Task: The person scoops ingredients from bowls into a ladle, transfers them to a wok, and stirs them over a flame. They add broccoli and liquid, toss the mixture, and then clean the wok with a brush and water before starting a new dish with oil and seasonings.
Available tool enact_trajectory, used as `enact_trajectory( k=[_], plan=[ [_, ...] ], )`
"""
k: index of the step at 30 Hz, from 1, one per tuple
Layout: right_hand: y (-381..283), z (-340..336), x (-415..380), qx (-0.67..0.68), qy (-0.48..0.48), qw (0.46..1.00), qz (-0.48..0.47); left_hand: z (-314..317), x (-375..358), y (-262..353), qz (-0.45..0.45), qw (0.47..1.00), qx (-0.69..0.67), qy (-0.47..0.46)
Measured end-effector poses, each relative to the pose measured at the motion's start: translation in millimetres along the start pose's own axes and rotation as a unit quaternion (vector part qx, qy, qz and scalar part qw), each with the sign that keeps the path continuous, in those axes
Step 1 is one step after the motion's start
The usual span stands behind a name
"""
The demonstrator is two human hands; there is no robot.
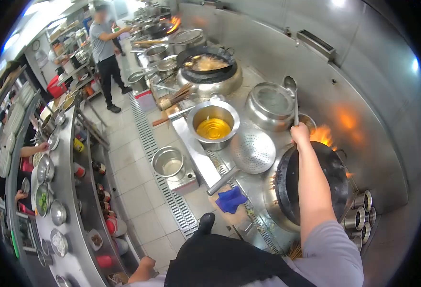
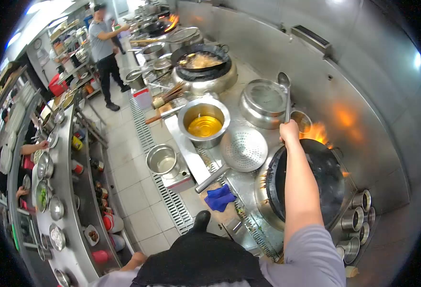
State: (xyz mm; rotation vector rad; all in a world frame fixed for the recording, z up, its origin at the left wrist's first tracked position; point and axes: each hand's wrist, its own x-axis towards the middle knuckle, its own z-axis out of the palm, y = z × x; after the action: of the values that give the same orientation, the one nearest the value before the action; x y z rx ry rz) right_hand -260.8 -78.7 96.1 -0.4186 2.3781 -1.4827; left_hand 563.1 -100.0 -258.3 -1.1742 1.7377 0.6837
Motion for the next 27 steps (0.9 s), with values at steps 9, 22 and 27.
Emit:
enact_trajectory(
  k=[9, 22, 27],
  plan=[
    [11, 3, 49, 0.549, -0.198, 0.779, 0.228, -66, -18, 56, 0.212, 0.976, 0.058, 0.003],
    [-13, -107, -183, 0.684, -0.124, 0.704, 0.145, -306, 31, 136, 0.147, 0.981, -0.129, 0.009],
    [8, -143, -268, 0.573, -0.034, 0.802, 0.165, -407, -67, 275, 0.310, 0.914, -0.103, -0.240]
  ],
)
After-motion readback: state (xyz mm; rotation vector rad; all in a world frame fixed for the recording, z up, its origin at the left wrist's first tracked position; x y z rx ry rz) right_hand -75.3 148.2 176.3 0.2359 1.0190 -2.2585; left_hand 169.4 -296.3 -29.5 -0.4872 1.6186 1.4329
